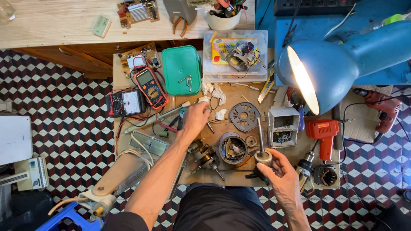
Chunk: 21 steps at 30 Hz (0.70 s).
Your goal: The person disassembles an electric motor from a fan, uses a cordless drill to remove screws, and cleans the motor shaft with a cloth. They handle the motor housing, rotor, and shaft while working at a cluttered workbench.
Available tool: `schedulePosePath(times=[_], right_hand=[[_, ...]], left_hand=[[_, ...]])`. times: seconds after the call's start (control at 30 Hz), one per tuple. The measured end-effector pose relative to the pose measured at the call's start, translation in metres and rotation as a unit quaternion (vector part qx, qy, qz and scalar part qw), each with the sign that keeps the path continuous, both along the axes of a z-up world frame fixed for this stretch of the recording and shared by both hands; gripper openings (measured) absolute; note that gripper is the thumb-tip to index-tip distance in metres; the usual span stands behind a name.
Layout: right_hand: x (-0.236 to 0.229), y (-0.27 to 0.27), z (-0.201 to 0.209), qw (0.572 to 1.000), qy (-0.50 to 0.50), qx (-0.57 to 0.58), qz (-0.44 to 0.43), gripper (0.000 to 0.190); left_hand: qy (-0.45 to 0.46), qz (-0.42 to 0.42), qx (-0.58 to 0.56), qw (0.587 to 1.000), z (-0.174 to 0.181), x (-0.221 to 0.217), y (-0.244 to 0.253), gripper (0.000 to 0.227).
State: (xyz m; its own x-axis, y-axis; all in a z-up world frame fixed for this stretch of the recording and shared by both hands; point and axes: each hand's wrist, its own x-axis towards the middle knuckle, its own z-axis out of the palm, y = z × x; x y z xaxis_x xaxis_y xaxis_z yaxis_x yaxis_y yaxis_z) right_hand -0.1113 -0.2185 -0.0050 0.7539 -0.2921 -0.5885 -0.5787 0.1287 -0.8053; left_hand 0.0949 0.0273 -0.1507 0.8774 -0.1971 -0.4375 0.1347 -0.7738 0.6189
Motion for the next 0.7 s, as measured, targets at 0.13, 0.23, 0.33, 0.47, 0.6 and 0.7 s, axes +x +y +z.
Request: schedulePosePath(times=[0.13, 0.23, 0.33, 0.47, 0.6, 0.7], right_hand=[[-0.012, 0.003, -0.001, 0.997, 0.013, 0.007, -0.074, 0.053], [-0.017, 0.005, -0.002, 0.995, 0.008, 0.011, -0.102, 0.051], [-0.015, 0.005, 0.000, 0.993, 0.016, 0.011, -0.116, 0.052], [-0.010, 0.006, 0.013, 0.993, 0.014, 0.016, -0.119, 0.051], [0.001, 0.005, 0.022, 0.993, 0.062, -0.006, -0.097, 0.051], [0.017, 0.010, 0.027, 0.998, 0.029, 0.010, -0.053, 0.052]], left_hand=[[-0.116, -0.181, 0.022, 0.976, -0.057, -0.011, -0.045, 0.019], [-0.165, -0.177, 0.086, 0.966, -0.101, -0.013, -0.061, 0.014], [-0.125, -0.171, 0.114, 0.971, -0.119, -0.003, -0.062, 0.018], [-0.066, -0.072, 0.059, 0.993, -0.079, -0.001, -0.064, 0.013], [0.129, 0.188, -0.301, 0.926, 0.006, -0.014, -0.054, 0.032], [0.124, 0.194, -0.373, 0.899, 0.068, -0.038, -0.042, 0.031]])
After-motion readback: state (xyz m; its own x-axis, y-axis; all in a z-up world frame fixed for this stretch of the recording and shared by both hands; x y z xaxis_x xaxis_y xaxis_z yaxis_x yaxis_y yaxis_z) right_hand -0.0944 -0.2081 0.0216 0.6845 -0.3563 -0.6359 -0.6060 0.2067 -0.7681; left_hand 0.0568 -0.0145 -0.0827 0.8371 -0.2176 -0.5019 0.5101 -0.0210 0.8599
